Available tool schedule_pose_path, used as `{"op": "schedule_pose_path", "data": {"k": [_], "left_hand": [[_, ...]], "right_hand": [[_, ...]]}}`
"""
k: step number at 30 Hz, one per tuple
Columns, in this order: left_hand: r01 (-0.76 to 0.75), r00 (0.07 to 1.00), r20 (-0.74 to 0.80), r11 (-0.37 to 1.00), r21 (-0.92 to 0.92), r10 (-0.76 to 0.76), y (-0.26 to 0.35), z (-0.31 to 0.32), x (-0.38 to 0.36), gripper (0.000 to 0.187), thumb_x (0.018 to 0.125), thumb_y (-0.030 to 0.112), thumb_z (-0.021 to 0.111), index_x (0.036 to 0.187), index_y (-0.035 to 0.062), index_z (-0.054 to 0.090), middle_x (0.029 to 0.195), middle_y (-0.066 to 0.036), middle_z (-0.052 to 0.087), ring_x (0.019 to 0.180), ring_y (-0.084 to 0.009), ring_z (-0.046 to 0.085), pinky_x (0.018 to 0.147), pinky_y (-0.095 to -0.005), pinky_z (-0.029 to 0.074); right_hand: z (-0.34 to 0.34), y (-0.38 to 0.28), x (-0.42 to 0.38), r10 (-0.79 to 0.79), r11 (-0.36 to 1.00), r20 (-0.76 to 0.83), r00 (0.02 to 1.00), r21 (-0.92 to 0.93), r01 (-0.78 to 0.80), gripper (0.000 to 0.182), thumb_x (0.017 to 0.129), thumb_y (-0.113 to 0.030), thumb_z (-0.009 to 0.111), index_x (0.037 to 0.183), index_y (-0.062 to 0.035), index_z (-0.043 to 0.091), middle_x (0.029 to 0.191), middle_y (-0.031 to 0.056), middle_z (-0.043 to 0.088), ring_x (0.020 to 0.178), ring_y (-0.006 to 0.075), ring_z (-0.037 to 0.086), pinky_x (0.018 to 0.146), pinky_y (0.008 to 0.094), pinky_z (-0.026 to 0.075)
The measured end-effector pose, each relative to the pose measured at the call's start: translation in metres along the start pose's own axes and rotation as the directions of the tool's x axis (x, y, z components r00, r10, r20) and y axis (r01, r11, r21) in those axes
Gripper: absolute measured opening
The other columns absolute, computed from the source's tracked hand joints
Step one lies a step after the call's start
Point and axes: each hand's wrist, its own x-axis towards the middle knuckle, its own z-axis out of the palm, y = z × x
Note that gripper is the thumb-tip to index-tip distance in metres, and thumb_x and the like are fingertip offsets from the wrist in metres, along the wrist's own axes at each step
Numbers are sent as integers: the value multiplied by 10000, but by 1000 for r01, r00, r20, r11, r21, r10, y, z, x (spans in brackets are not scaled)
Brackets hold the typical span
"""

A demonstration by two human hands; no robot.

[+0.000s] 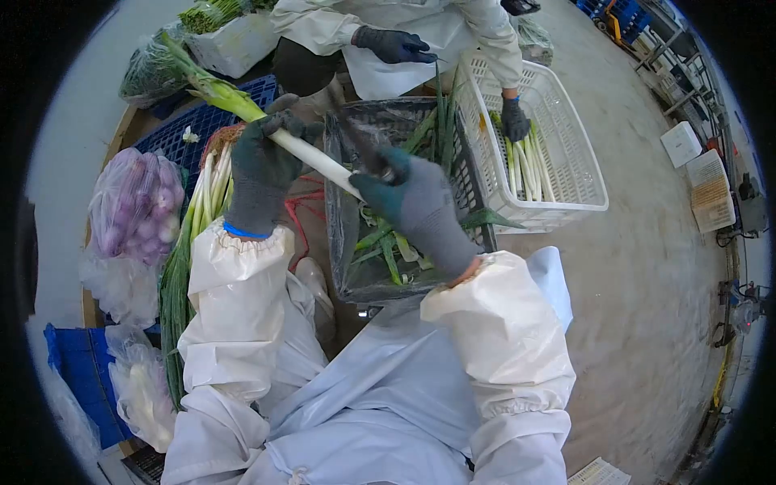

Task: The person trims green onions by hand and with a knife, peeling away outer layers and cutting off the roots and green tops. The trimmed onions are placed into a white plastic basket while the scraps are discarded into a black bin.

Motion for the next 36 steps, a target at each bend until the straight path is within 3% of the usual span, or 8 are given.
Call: {"op": "schedule_pose_path", "data": {"k": [3,7,11,13,15,17,27,36], "left_hand": [[68,998,17,995,-74,-67,-4,-12,2,330,834,90,558,1147,-11,577,971,-96,634,842,-227,635,823,-365,535],[-116,985,-88,951,287,147,-16,-11,-2,300,898,161,558,1156,11,591,1013,-92,650,936,-227,645,860,-388,525],[-106,979,-179,993,-54,95,-20,-6,-6,258,945,196,535,1111,15,612,992,-80,642,887,-202,640,847,-363,530],[-273,934,-78,838,473,348,-23,-21,5,248,949,189,534,1102,10,611,923,-63,632,840,-183,623,824,-345,525],[-305,931,-22,807,506,366,-26,-25,6,241,951,187,536,1090,5,612,864,-49,616,803,-167,603,798,-326,515],[-189,980,-49,979,79,193,-16,20,-14,237,952,191,542,1075,1,613,814,-38,596,776,-156,582,771,-307,501],[-147,967,-194,985,91,163,-23,12,-12,274,963,231,534,1122,15,588,927,-60,607,810,-171,587,865,-337,498],[-166,985,51,985,37,164,-21,-11,5,349,980,275,505,1156,-20,562,983,-104,615,896,-198,600,874,-414,501]], "right_hand": [[21,-2,-4,-202,973,-7,979,-118,200,304,792,-277,682,1020,-76,679,752,146,642,687,301,643,630,365,487],[30,0,-6,-199,964,21,980,-175,199,245,799,-216,696,976,-46,674,715,125,617,616,177,594,610,323,470],[39,9,-2,-238,937,-49,970,-273,216,230,803,-212,689,958,-43,673,730,134,627,623,199,601,622,325,476],[41,12,1,-228,946,-89,970,-257,199,226,800,-217,681,936,-37,664,745,154,631,650,254,615,622,349,478],[43,14,2,-188,976,-112,976,-130,173,229,792,-231,668,898,-30,646,761,190,632,703,354,640,613,399,476],[38,12,2,-93,995,-15,996,45,94,237,795,-234,672,893,-20,643,742,185,628,673,328,642,604,389,474],[38,3,-1,-293,926,-85,952,-274,260,235,802,-233,666,902,-21,650,705,180,614,635,312,635,595,383,474],[16,-8,4,172,915,4,985,370,-161,169,816,-194,671,905,-51,689,662,82,617,633,115,604,571,299,469]]}}
